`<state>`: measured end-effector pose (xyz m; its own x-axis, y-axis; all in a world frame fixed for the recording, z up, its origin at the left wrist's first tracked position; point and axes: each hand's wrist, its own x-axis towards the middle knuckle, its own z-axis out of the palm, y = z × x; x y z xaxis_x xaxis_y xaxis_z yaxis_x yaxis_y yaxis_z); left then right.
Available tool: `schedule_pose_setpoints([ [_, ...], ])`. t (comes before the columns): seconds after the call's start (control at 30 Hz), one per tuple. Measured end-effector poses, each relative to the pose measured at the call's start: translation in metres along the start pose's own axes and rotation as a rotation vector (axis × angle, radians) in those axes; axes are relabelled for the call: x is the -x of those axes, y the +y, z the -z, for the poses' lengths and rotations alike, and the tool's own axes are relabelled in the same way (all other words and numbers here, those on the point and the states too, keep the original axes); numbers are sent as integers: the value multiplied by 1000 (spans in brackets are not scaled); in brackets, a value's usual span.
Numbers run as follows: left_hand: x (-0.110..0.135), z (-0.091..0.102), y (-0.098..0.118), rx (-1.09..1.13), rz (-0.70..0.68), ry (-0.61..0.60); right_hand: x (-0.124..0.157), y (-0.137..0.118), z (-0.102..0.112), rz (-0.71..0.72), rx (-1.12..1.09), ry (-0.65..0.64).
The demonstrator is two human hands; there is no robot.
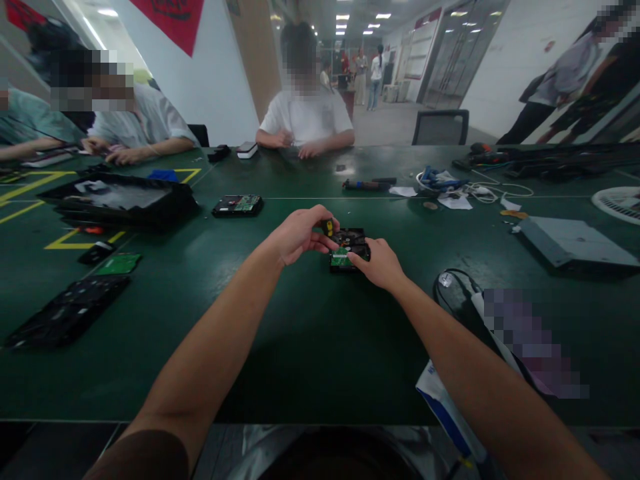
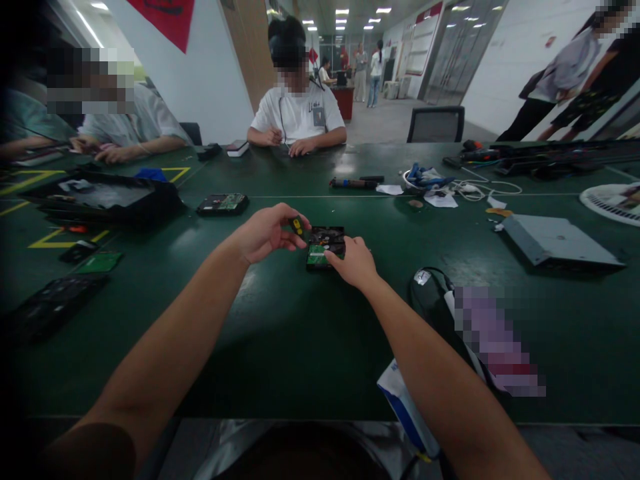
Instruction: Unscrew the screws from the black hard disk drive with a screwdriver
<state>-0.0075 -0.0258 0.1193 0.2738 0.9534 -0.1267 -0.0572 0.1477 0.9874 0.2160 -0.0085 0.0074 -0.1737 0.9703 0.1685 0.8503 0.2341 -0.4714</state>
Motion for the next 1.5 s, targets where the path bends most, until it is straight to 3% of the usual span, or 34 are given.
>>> schedule_pose_setpoints([
  [0.17,-2,7,1,-35,-12,47,0,1,-2,16,-5,9],
  [0.43,1,-1,-1,24,10,-63,0,1,-1,18,-6,8],
  [0.8,-1,5,0,-47,-32,-48,1,0,0,0,6,1],
  [1.13,1,2,-1,-31,3,-106,1,-1,0,3,4,12],
  [1.5,0,8,0,-114,-59,7,1,-1,0,-8,-14,1],
])
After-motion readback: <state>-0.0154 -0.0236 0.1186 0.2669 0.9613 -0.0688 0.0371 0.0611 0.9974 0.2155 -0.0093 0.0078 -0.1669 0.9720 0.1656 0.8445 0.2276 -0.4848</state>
